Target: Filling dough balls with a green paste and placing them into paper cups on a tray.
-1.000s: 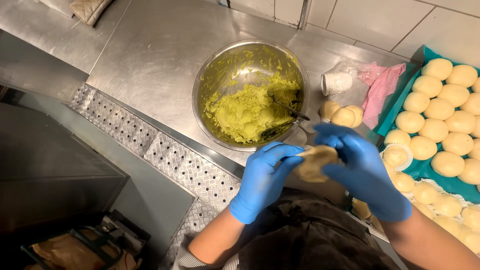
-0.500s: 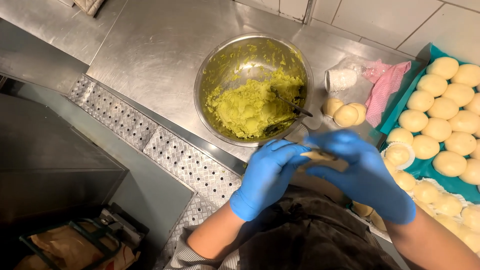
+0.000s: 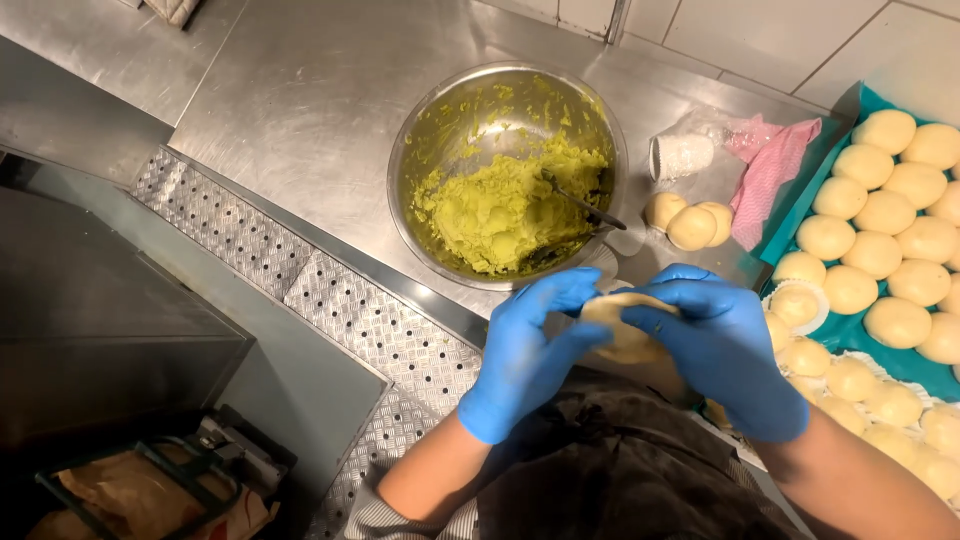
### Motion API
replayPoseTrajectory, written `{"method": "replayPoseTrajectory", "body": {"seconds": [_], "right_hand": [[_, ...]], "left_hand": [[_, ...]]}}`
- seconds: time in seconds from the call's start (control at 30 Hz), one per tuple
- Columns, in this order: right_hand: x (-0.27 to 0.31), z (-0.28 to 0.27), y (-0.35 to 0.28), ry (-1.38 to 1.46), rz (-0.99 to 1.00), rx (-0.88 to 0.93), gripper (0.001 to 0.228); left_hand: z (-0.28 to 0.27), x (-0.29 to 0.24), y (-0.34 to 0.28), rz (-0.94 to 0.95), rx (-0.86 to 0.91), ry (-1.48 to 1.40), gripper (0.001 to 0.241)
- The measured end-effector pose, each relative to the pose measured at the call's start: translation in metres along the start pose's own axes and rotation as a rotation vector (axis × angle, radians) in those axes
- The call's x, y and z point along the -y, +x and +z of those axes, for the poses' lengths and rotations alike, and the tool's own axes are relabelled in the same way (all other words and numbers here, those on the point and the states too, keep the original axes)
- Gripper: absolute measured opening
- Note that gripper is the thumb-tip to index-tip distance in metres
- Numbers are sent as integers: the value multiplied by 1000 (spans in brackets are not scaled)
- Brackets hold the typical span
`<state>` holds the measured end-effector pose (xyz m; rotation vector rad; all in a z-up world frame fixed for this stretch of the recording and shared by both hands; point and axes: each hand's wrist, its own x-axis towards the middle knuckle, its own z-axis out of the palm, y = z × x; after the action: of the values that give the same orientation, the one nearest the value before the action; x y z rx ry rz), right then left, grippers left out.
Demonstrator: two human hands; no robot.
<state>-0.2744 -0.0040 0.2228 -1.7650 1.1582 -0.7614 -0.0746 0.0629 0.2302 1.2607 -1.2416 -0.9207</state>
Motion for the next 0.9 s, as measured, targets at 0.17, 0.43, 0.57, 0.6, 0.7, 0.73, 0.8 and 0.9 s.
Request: {"method": "replayPoseTrajectory", "body": {"seconds": [0.17, 0.43, 0.57, 0.6, 0.7, 0.73, 0.8, 0.9], "right_hand": [[-9, -3, 2, 139, -80, 47, 25], [0, 19, 4, 44, -129, 13, 18], [-2, 20, 4, 158, 86, 151, 20], [1, 22, 5, 159, 87, 154, 20], [3, 28, 6, 126, 214, 302, 67], [0, 32, 8, 171, 160, 275, 41], [-11, 41, 9, 217, 105, 254, 20], [-20, 57, 16, 325, 163, 180, 9]], "left_hand": [[-2, 12, -5, 50, 34, 95, 12], [-4, 18, -10, 45, -40, -112, 44], [-6, 25, -20, 29, -60, 39, 13], [-10, 25, -21, 27, -62, 40, 13], [-18, 36, -27, 64, -94, 110, 20], [-20, 47, -31, -64, -70, -157, 48], [-23, 54, -31, -194, -53, -422, 76], [-25, 39, -26, 66, 160, -380, 117]]}}
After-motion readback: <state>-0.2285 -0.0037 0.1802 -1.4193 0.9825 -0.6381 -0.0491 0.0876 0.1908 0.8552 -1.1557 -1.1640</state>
